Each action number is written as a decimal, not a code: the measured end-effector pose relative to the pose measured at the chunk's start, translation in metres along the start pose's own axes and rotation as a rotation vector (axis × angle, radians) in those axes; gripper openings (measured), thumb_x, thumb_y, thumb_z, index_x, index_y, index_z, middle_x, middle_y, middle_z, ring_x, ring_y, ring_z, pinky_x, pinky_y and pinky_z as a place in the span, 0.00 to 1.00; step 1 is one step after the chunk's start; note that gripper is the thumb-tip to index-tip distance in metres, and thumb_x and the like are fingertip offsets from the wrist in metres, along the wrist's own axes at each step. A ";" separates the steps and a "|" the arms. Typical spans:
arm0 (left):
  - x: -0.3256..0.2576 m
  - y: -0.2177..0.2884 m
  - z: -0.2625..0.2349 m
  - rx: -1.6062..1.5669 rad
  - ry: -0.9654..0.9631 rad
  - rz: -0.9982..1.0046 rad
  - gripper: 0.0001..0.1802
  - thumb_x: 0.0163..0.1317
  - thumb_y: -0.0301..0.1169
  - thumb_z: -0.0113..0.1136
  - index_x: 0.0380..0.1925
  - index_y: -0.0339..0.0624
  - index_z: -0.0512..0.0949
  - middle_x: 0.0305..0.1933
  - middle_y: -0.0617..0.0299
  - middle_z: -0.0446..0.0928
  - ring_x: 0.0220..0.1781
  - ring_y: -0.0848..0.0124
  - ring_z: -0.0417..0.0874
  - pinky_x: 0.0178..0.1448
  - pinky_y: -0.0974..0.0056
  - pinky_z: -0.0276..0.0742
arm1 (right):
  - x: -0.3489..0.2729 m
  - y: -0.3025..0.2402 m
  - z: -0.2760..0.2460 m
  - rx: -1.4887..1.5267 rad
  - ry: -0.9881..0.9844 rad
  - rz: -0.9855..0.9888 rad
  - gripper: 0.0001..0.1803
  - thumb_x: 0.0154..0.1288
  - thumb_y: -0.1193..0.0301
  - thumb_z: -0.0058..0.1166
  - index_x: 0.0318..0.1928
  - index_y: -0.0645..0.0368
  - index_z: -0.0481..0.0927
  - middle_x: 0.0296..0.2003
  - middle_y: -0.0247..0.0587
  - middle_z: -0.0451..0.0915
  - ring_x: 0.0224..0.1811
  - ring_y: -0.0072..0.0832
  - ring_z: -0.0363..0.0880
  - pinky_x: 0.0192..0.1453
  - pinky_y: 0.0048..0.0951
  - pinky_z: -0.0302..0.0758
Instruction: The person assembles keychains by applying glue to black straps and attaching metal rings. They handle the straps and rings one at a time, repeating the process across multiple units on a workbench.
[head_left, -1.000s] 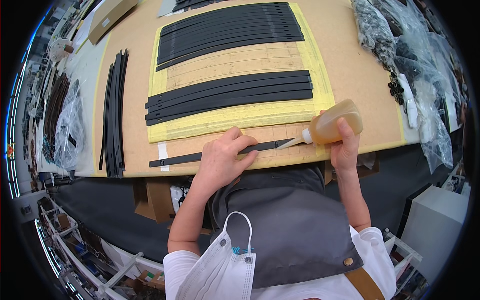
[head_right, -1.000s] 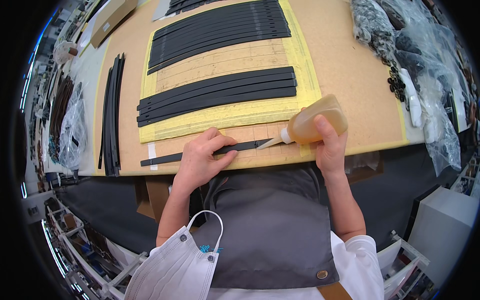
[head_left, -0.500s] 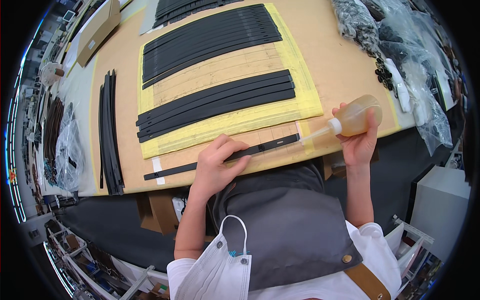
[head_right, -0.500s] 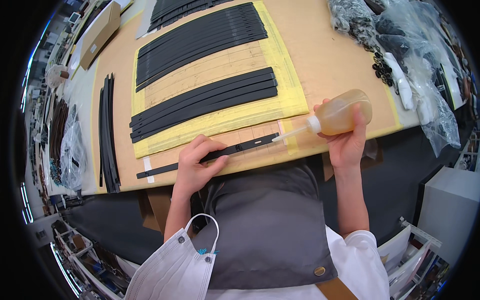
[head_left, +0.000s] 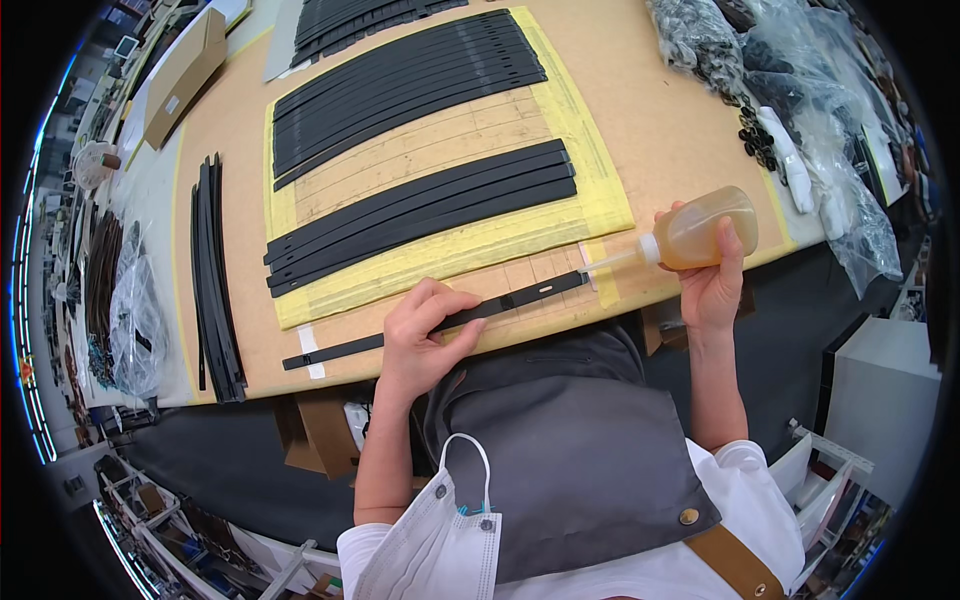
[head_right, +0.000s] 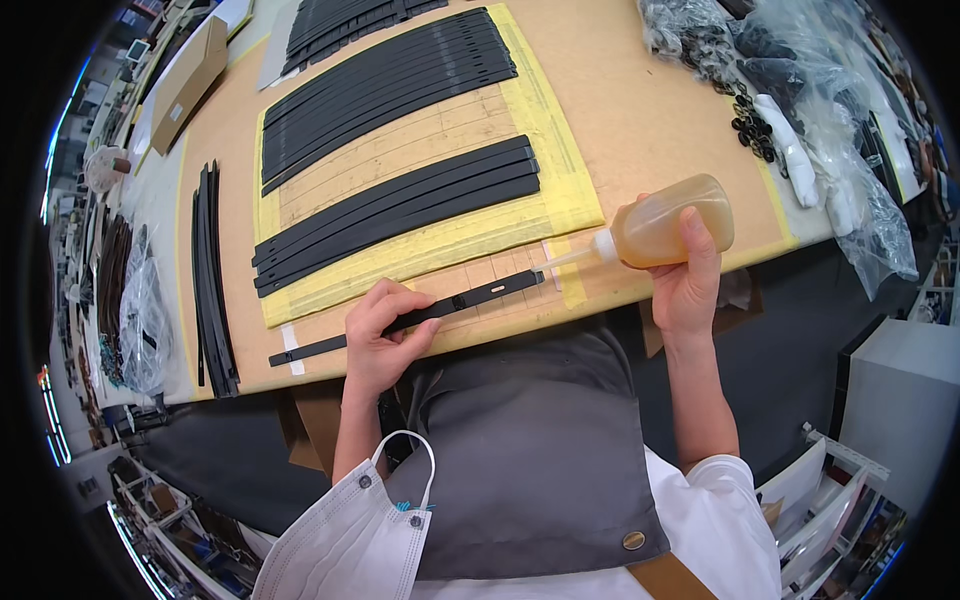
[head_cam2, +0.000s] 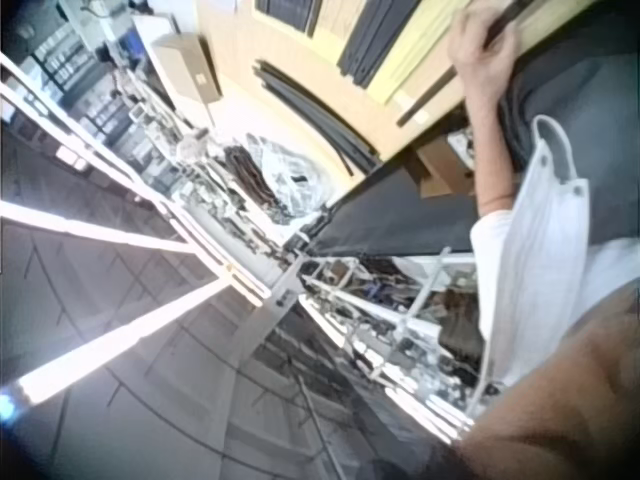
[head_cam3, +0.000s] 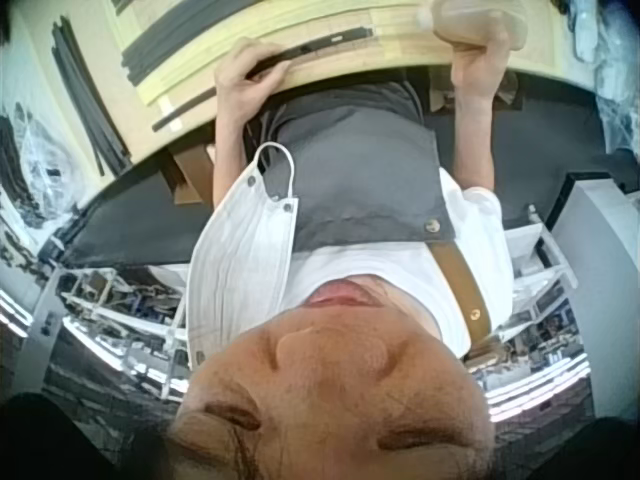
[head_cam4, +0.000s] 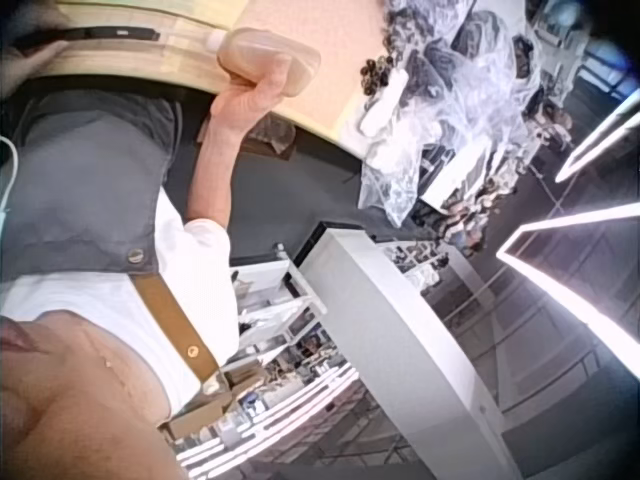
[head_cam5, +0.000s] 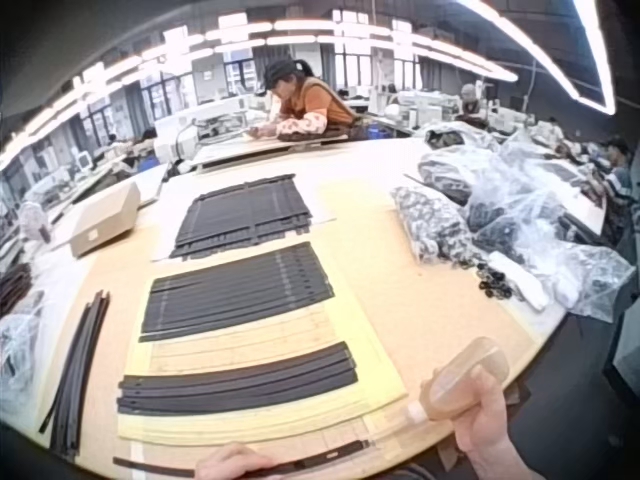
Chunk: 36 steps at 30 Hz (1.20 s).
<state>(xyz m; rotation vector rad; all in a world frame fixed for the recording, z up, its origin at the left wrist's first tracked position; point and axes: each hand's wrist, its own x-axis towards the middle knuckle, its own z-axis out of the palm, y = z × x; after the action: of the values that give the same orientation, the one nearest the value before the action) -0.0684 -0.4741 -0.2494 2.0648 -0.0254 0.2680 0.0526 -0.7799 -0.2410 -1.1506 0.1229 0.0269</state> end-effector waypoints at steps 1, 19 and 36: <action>0.000 0.000 0.000 -0.002 -0.001 0.000 0.13 0.46 0.22 0.72 0.35 0.39 0.84 0.30 0.67 0.75 0.23 0.84 0.67 0.23 0.77 0.58 | 0.000 0.001 -0.001 -0.010 -0.003 -0.001 0.32 0.69 0.49 0.52 0.60 0.63 0.69 0.51 0.51 0.79 0.55 0.44 0.81 0.37 0.33 0.87; -0.005 -0.004 0.000 -0.026 0.012 0.014 0.13 0.47 0.21 0.72 0.35 0.39 0.83 0.31 0.66 0.75 0.24 0.84 0.67 0.23 0.77 0.59 | -0.001 -0.004 -0.001 -0.027 0.030 0.000 0.32 0.67 0.46 0.53 0.58 0.61 0.72 0.49 0.47 0.81 0.51 0.41 0.83 0.33 0.32 0.84; 0.007 0.021 -0.048 0.199 0.143 0.091 0.14 0.45 0.18 0.72 0.35 0.39 0.84 0.30 0.65 0.76 0.25 0.82 0.70 0.23 0.75 0.61 | 0.010 -0.007 -0.022 0.260 -0.071 0.077 0.29 0.68 0.48 0.54 0.59 0.56 0.71 0.48 0.48 0.80 0.51 0.45 0.82 0.52 0.42 0.80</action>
<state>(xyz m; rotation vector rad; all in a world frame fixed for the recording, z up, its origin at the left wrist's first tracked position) -0.0727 -0.4421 -0.2079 2.2400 -0.0048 0.4909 0.0615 -0.8030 -0.2448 -0.8838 0.1042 0.1168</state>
